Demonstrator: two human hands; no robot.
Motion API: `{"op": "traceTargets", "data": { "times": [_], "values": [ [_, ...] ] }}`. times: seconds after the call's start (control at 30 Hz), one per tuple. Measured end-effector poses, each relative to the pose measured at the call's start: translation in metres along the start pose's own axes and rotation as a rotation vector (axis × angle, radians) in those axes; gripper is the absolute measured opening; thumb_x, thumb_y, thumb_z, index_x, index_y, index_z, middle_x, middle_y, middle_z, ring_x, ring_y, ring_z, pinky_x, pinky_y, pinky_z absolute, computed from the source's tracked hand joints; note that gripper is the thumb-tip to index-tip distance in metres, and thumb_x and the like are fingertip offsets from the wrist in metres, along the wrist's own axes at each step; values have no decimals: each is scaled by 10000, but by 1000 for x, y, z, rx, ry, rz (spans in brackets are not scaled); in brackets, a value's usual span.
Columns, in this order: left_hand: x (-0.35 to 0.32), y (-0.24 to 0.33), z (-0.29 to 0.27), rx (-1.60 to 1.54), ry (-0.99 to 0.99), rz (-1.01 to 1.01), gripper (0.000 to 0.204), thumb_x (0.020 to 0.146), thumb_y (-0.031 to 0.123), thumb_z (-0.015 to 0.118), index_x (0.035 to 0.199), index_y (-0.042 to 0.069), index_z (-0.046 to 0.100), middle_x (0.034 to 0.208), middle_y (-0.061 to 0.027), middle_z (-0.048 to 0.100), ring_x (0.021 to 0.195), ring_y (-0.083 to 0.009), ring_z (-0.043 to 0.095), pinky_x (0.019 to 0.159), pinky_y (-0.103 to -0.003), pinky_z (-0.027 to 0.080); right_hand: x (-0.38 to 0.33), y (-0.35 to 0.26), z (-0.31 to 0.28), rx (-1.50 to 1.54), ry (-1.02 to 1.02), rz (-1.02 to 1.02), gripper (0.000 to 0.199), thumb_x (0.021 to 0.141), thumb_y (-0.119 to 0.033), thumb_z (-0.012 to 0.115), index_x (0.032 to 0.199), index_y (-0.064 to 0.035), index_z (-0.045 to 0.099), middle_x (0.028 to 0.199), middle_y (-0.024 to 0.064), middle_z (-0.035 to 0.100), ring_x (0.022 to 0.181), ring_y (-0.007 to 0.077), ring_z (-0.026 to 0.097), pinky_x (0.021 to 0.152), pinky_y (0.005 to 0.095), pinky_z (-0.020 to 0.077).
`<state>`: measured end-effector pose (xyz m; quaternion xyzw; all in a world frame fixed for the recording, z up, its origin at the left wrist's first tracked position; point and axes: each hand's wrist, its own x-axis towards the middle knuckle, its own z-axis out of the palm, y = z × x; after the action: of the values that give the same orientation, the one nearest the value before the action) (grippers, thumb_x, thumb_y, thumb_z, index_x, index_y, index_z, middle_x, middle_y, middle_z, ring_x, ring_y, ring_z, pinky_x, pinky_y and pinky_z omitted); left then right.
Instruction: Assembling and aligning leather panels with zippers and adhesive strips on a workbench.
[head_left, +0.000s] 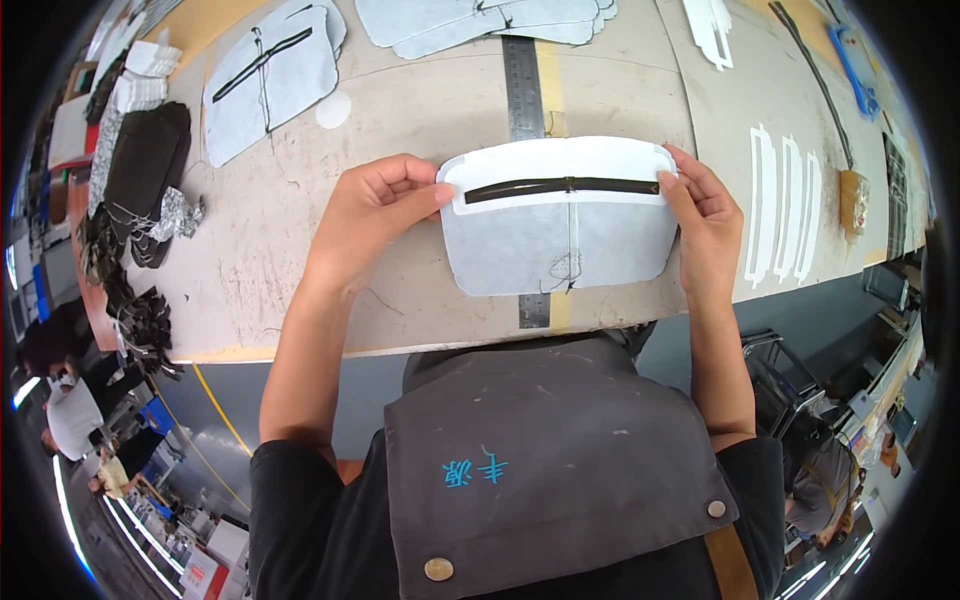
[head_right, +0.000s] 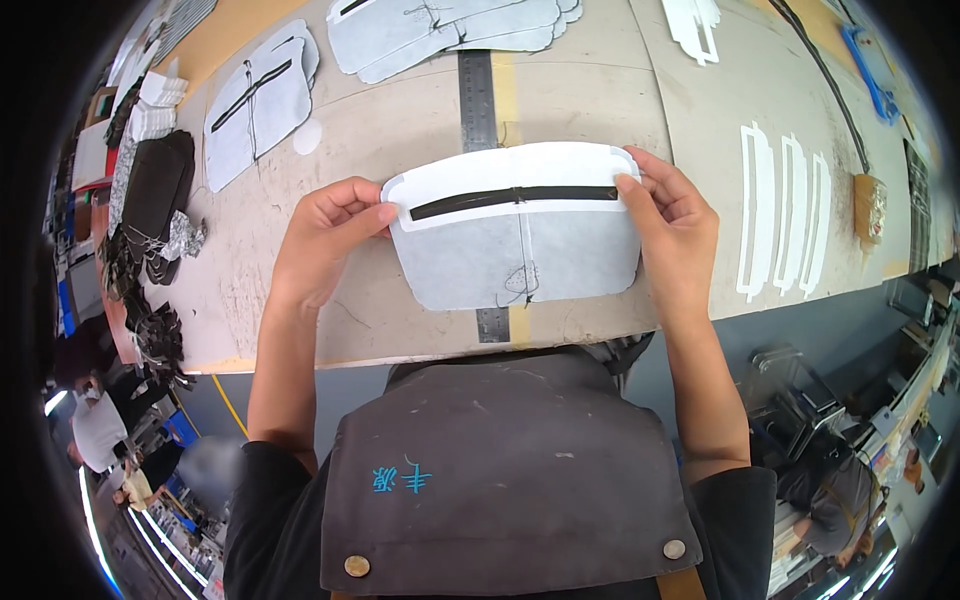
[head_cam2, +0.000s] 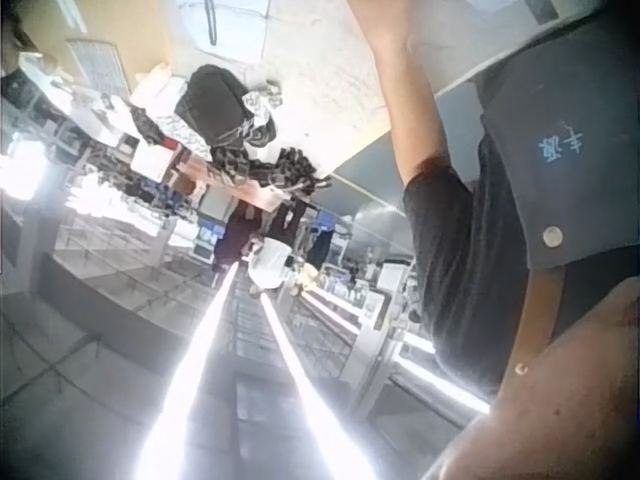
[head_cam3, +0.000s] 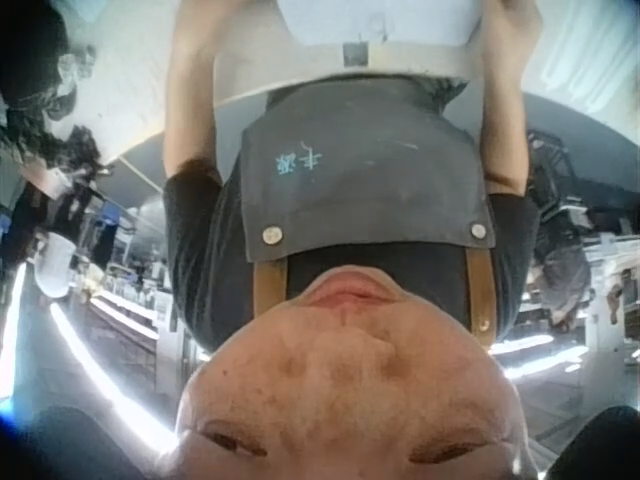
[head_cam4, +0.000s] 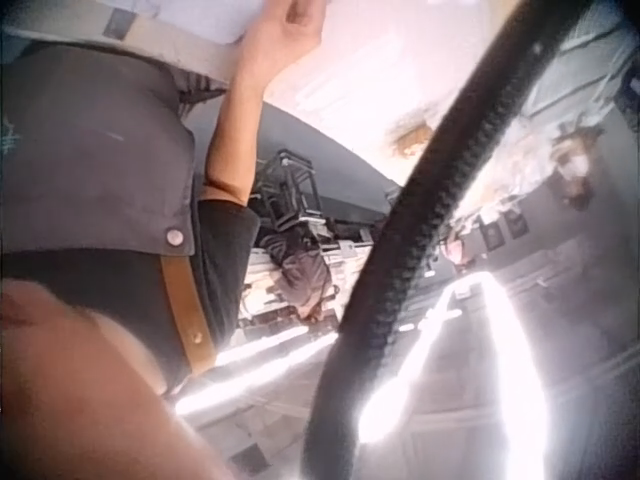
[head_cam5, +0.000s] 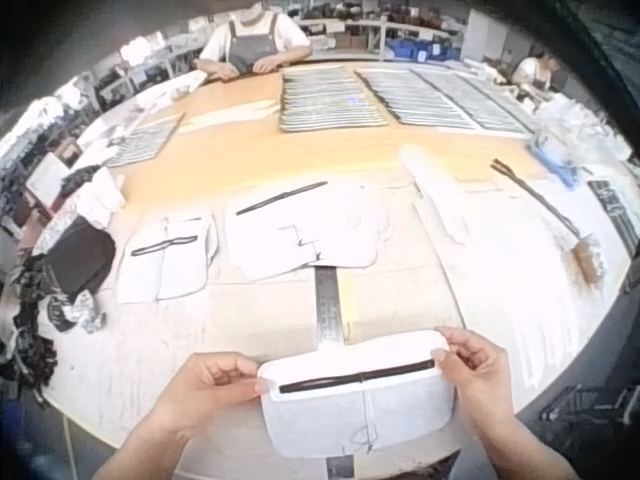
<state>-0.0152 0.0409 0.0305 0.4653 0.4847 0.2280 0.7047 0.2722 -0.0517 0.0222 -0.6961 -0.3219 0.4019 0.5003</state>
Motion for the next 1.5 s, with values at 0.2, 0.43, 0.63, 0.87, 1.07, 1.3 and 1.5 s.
{"op": "traceTargets", "data": {
  "times": [0.2,0.43,0.63,0.87,1.07,1.3,1.5],
  "values": [
    [-4,-4,7,-227,32,-27,101,902,79,692,976,11,680,909,-66,716,837,-99,634,806,-248,487,0,-3,5,39,14,16,315,924,-62,663,1220,43,639,930,41,690,858,75,614,819,209,470],
    [-7,-3,12,-340,21,1,97,902,78,697,977,19,678,927,-63,715,857,-111,640,829,-263,495,2,3,1,-7,8,-8,308,929,-64,660,1214,48,638,934,38,686,871,77,613,836,213,471],
    [-5,-4,10,-400,-8,-16,132,895,82,707,1011,27,673,941,-54,714,868,-105,638,831,-256,494,4,-1,3,-9,16,-18,300,931,-58,654,1212,45,638,937,30,681,867,70,608,831,209,469],
    [7,11,1,-101,113,41,229,850,78,748,1043,8,647,933,-39,704,857,-86,625,832,-235,477,30,-16,17,-5,-84,-40,297,929,-48,649,1214,37,638,977,47,694,858,69,611,822,202,467],
    [55,42,-52,-44,418,359,263,836,142,780,1012,15,631,860,-16,671,768,-82,582,740,-244,463,113,-59,71,111,-93,-210,333,946,-121,634,1241,32,628,1015,73,696,913,93,613,842,215,463],
    [76,-4,-89,1027,664,742,243,743,70,779,939,8,648,909,-103,636,868,-247,611,766,-354,509,193,-56,90,-324,59,-557,339,981,-218,563,1260,-36,626,1193,115,634,1030,173,600,880,280,472],
    [74,1,-91,1268,694,770,231,735,-2,711,961,13,664,911,-129,638,866,-296,608,746,-377,513,136,-35,90,-298,-172,-598,217,974,-132,564,1149,-44,657,1145,80,626,1028,169,595,852,279,476]
  ]
}}
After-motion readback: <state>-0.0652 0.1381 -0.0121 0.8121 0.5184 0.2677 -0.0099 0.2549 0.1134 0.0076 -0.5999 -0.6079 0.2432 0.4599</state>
